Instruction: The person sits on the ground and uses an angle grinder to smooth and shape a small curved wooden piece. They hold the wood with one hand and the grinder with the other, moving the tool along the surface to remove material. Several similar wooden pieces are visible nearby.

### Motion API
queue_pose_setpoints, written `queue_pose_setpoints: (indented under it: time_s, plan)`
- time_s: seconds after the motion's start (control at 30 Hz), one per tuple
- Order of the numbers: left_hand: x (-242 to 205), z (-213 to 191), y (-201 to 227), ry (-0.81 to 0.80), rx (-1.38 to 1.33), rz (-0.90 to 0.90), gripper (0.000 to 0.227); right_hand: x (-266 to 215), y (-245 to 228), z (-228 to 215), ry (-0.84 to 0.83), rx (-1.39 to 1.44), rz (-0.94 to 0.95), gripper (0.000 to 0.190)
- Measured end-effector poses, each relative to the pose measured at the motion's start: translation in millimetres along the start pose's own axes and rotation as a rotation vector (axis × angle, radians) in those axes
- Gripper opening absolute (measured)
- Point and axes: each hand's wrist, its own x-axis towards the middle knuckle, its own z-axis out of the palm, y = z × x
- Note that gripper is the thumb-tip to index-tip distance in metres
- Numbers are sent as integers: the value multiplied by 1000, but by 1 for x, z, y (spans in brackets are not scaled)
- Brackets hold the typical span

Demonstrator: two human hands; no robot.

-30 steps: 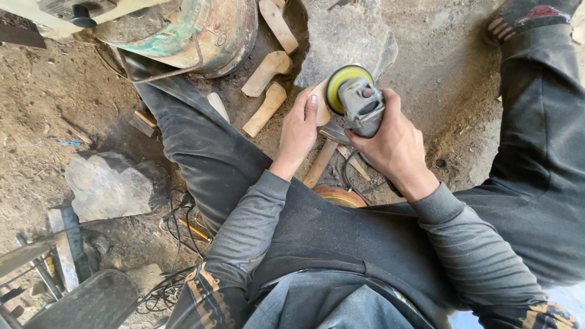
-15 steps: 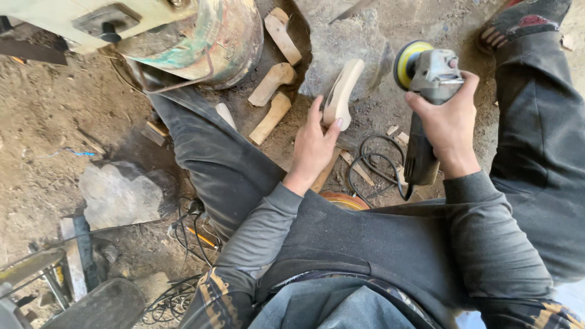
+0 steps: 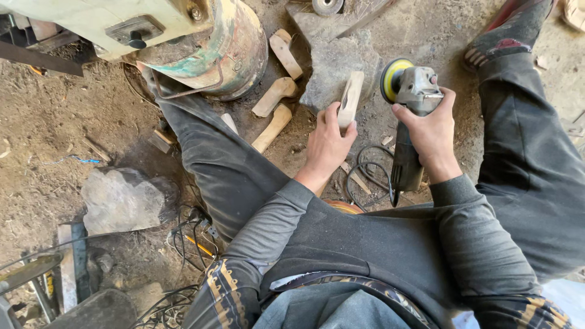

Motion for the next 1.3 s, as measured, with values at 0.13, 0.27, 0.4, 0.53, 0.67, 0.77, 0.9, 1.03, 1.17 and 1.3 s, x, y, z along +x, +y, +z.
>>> queue_pose_setpoints:
  time_s: [0.13,0.27,0.4,0.53,0.67,0.77,0.9,1.03,1.17,1.3]
  plan:
    - [-1,6,-5,33,-77,39,59,0,0,-1,-1,12,2,85]
    - [2,7,-25,-82,-352,-107,54,3,3,-1,-2,6,13,86]
    - [9,-7,-58,-189,-793,-403,42,4,6,0,-7,-38,34,87]
    - [12,-24,-76,-168,-1069,-497,38,3,6,2,-25,-41,3,85]
    - [15,-36,-75,-208,-992,-355,46,3,4,3,-42,-37,-5,85]
    - [13,-37,-74,-223,-990,-220,45,2,1,3,-41,-58,4,84]
    - [10,-23,-77,-142,-1013,-269,29,2,2,0,-72,-25,28,85]
    - [13,-6,-87,-30,-1106,-414,25,1,2,3,-60,-58,-4,86]
    - [13,2,-97,49,-895,-266,34,0,4,7,-57,-120,-64,87]
    - [21,3,-105,43,-978,-291,35,-5,2,12,-88,-152,-150,87]
